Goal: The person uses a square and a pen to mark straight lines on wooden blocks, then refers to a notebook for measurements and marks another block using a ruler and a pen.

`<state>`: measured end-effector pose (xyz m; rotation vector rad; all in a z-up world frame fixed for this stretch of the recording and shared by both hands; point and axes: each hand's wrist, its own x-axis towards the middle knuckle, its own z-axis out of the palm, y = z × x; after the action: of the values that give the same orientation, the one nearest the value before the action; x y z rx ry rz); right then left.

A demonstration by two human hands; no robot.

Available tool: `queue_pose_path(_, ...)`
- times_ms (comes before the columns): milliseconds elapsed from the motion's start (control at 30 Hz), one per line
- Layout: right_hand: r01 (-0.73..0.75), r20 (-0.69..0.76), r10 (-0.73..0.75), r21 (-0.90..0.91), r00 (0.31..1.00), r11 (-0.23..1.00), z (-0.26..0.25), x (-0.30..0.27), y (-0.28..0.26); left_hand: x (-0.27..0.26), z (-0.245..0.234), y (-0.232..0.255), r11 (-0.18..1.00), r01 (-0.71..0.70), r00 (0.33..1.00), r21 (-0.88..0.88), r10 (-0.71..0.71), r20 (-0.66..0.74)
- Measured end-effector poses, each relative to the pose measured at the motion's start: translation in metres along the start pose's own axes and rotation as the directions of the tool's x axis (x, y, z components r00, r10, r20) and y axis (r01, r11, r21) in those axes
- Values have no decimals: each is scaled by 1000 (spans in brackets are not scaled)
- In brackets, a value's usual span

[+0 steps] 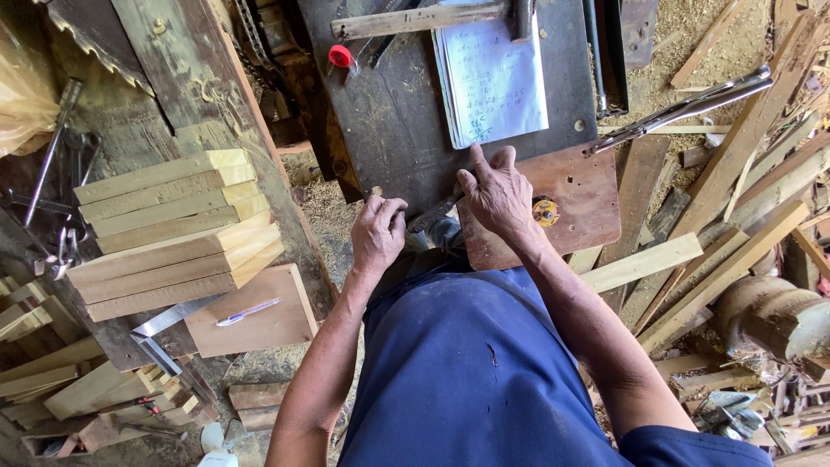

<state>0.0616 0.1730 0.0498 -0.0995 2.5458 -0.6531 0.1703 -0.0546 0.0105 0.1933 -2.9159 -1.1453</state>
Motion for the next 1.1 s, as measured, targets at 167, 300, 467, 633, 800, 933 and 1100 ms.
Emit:
queue_pose_path(167,24,-50,-23,20,998,1000,2,-5,-1,0,2,-2,1000,-13,1000,7,13,0)
queue_pose_path(300,65,-97,-61,34,993,997,-9,-11,-12,0,2,-2,1000,-17,1000,5,17,-7)
queue_pose_path(467,63,-68,-63,-13,996,998,-4,-8,-7,1,-2,2,1000,-26,1000,5,26,-9)
queue_pose_path(633,67,-63,-69,-34,996,997,0,-5,-3,0,1,-2,1000,-25,1000,12,25,-7)
queue_pose_path(800,67,-67,-71,-50,995,996,3,-4,1,-1,0,-1,1000,-6,1000,14,6,0)
queue_pose_path(933,72,-72,-75,-49,995,996,2,-5,0,-2,2,-2,1000,17,1000,18,-17,3)
queue_pose_path(1100,76,-74,-79,-50,994,996,2,-5,0,-2,1,-2,1000,13,1000,27,-13,10)
